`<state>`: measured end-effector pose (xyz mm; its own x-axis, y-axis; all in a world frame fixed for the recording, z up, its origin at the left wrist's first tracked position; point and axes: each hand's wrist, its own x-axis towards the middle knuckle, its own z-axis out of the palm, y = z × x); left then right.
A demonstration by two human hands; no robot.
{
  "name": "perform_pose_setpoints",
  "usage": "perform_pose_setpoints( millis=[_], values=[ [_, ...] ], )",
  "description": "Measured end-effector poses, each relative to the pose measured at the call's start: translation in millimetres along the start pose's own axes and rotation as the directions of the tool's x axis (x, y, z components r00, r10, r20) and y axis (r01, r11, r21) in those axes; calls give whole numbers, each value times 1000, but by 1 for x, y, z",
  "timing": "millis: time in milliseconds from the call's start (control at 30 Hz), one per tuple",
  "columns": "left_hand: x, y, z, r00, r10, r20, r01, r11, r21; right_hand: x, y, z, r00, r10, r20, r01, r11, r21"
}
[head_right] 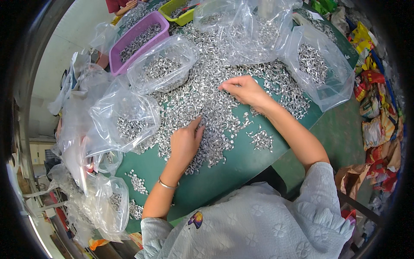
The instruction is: The person sorts through a pile of small metal decorative parts on a table, picking them up by hand and placing them into different plastic bags.
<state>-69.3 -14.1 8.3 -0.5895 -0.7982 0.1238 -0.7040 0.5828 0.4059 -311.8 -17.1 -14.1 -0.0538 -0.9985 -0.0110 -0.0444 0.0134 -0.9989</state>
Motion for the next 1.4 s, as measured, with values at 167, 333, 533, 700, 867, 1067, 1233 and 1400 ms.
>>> perform_pose_setpoints(
  millis=[167,333,533,700,867,1067,1233,1400],
  values=[
    [-18,7,0,998,42,40,-39,997,-68,36,-6,34,938,-345,24,203,495,-845],
    [3,-8,-5,987,-143,-69,137,988,-76,18,-16,56,919,-267,291,368,308,-878],
    [24,-22,0,988,-152,-8,152,984,89,-9,-14,51,865,-343,367,494,449,-744],
    [14,-10,-2,986,-167,19,163,979,124,0,-14,36,956,-235,174,238,277,-931],
    [5,-12,-2,992,-127,-3,126,982,138,-8,-14,50,923,-214,319,365,232,-901],
    [-6,-15,-8,998,-64,-17,65,993,103,-16,-17,60,926,-235,297,364,337,-868],
    [-25,-6,-12,993,-122,-11,122,986,115,-33,-14,78,903,-301,305,410,398,-821],
    [-38,-9,-11,996,-87,23,86,996,40,-50,-16,76,894,-225,386,447,411,-795]
  ],
)
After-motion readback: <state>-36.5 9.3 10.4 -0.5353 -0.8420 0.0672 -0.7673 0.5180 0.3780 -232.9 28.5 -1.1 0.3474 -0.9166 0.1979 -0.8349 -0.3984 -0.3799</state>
